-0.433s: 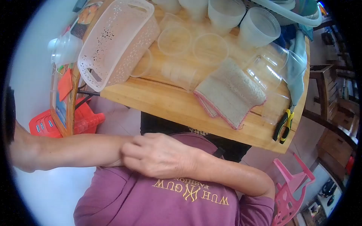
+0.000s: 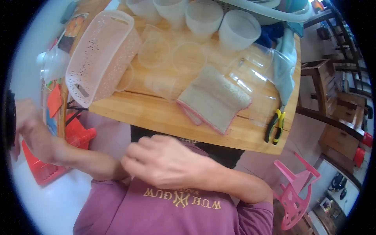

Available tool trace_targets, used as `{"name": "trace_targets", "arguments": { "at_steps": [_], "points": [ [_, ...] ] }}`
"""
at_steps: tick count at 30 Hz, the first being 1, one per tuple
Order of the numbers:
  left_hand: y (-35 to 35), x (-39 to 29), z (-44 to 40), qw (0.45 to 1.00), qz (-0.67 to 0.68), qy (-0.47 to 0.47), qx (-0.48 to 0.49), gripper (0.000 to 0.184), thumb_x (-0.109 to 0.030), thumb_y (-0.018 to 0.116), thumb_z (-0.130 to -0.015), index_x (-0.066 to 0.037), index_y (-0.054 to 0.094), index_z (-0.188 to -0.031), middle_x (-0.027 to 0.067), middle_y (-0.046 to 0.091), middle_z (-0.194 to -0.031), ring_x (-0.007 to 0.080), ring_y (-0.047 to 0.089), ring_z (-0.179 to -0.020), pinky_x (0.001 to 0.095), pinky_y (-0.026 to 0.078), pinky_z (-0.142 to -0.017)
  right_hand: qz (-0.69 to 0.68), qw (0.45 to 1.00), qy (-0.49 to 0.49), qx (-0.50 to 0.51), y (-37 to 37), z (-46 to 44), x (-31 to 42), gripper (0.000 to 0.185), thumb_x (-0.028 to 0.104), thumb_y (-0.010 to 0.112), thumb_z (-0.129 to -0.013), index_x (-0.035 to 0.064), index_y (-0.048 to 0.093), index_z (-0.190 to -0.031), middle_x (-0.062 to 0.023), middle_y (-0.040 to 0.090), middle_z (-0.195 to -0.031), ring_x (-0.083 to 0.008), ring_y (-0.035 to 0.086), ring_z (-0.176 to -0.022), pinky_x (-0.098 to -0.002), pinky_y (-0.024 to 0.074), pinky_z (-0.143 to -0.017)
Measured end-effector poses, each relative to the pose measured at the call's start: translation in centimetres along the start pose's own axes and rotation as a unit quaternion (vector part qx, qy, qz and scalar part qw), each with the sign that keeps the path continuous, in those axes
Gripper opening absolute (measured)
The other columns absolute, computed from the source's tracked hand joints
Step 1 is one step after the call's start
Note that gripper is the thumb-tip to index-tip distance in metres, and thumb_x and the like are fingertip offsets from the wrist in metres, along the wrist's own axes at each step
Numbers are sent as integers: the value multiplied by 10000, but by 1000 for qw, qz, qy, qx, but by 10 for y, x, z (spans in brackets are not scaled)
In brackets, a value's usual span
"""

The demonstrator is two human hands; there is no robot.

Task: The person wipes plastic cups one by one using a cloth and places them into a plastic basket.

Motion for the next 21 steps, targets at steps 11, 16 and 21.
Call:
{"name": "trace_targets", "arguments": {
  "at_steps": [11, 16, 21],
  "points": [
    [-99, 63, 116, 613, -627, -399, -270, 278, -219, 515, -1019, 12, 630, -1120, 62, 664, -871, 92, 601, -774, 232, 487, -713, 389, 844, 345, -128, -107, 61, -45, 225, 80, 734, -747, 20, 613, -927, -115, 525, -892, -299, 573, -814, -381, 472, -667],
    [-119, 68, 140, 599, -617, -429, -274, 276, -223, 526, -1017, 14, 624, -1118, 49, 665, -877, 90, 603, -775, 232, 492, -709, 393, 851, 335, -97, -101, 64, -56, 150, 50, 688, -738, 27, 571, -829, -115, 512, -888, -301, 556, -828, -393, 463, -719],
    [-122, 66, 146, 530, -738, -369, -197, 252, -155, 643, -942, 20, 612, -1122, 82, 663, -850, 116, 626, -786, 261, 517, -694, 300, 889, 324, -124, -106, 60, -36, 148, -16, 651, -719, 14, 530, -799, -131, 581, -987, -310, 579, -859, -382, 472, -732]
  ]
}}
Point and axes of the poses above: each hand's wrist, its own z-axis away from the middle knuckle, its own y-axis out of the palm, x = y × z, the point moved 2 cm from there along -z, towards the middle knuckle
